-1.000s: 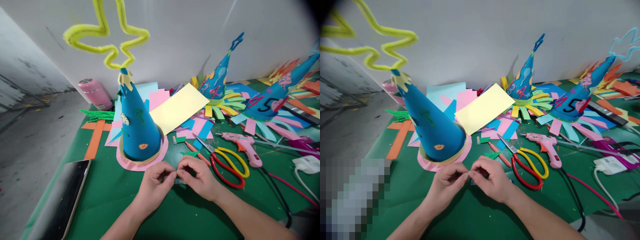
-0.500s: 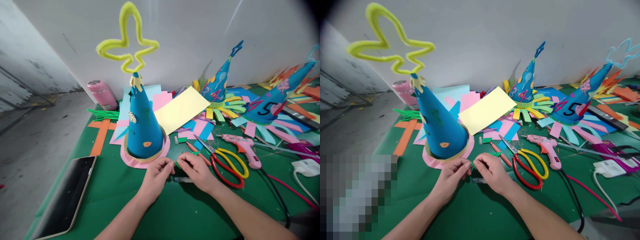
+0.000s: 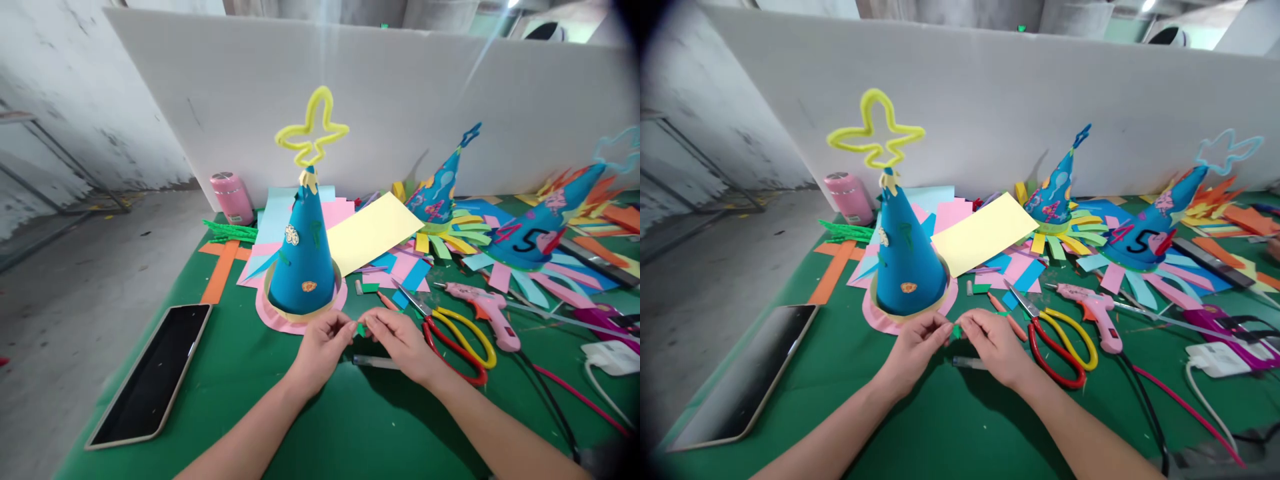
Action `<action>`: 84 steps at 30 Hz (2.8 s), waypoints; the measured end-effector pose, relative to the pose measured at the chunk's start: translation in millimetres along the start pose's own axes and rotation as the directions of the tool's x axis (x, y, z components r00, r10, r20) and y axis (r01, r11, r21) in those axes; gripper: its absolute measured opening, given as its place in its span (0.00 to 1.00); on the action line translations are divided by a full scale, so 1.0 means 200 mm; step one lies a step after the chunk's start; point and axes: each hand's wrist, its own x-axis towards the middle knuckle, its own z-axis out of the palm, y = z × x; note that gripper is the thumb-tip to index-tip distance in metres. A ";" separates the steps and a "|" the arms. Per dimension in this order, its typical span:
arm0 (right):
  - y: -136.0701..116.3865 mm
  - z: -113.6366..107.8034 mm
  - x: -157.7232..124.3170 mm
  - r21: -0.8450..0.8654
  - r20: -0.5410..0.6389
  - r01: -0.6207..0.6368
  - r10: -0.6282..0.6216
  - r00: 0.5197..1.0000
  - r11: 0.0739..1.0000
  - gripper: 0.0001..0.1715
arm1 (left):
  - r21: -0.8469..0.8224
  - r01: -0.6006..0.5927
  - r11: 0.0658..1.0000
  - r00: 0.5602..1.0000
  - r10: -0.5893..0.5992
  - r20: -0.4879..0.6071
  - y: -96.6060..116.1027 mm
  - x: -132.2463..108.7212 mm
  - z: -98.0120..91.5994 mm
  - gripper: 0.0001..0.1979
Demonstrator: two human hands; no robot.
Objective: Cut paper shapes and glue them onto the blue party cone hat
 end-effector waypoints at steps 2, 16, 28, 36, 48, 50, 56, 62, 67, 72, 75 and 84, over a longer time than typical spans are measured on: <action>-0.01 -0.01 0.02 0.005 0.038 -0.012 0.012 0.999 1.000 0.14 | 0.015 -0.012 1.000 1.000 0.012 -0.019 0.00 0.00 0.00 0.12; 0.07 0.01 0.00 0.051 0.052 0.082 -0.085 0.995 0.995 0.11 | 0.233 -0.120 0.965 0.992 0.126 -0.007 0.00 -0.05 0.05 0.12; 0.11 -0.02 -0.04 -0.170 -0.064 0.366 -0.380 0.923 0.915 0.04 | -0.202 0.171 0.964 0.985 -0.168 0.035 -0.02 -0.02 0.05 0.18; 0.12 -0.04 -0.05 -0.410 -0.051 0.605 -0.680 0.732 0.683 0.15 | -0.407 0.337 0.849 0.941 -0.305 0.143 0.02 -0.03 0.05 0.13; 0.06 -0.01 -0.04 0.225 0.019 -0.109 0.108 0.994 0.968 0.14 | 0.000 0.111 0.994 0.993 -0.111 0.028 0.02 -0.02 0.04 0.16; 0.05 0.00 -0.03 0.262 0.061 -0.120 0.108 0.992 0.958 0.13 | 0.051 0.071 0.996 0.996 -0.073 0.041 0.03 -0.03 0.04 0.14; 0.07 0.00 -0.01 0.285 0.035 -0.139 0.135 0.990 0.948 0.12 | 0.099 0.106 0.989 0.987 -0.116 0.111 0.00 -0.03 0.04 0.16; 0.07 0.01 -0.02 0.185 0.008 -0.115 0.116 0.993 0.976 0.14 | 0.015 0.172 0.985 0.978 -0.173 0.119 -0.01 -0.02 0.04 0.14; 0.06 0.01 -0.04 -0.018 -0.089 0.082 -0.083 0.993 0.996 0.11 | 0.016 0.125 0.992 0.985 -0.126 0.119 0.01 -0.04 0.06 0.13; 0.04 0.02 -0.04 0.215 -0.036 -0.050 0.059 0.998 0.975 0.12 | 0.077 0.040 0.996 0.990 -0.050 0.132 0.04 -0.06 0.05 0.13; 0.04 0.02 -0.02 0.305 -0.021 -0.101 0.113 0.993 0.947 0.12 | 0.040 0.086 0.995 0.988 -0.091 0.125 0.02 -0.05 0.04 0.14; 0.07 -0.01 -0.02 0.148 -0.072 -0.057 0.068 0.995 0.987 0.15 | -0.204 0.218 0.954 0.976 -0.209 0.064 -0.01 -0.01 0.06 0.12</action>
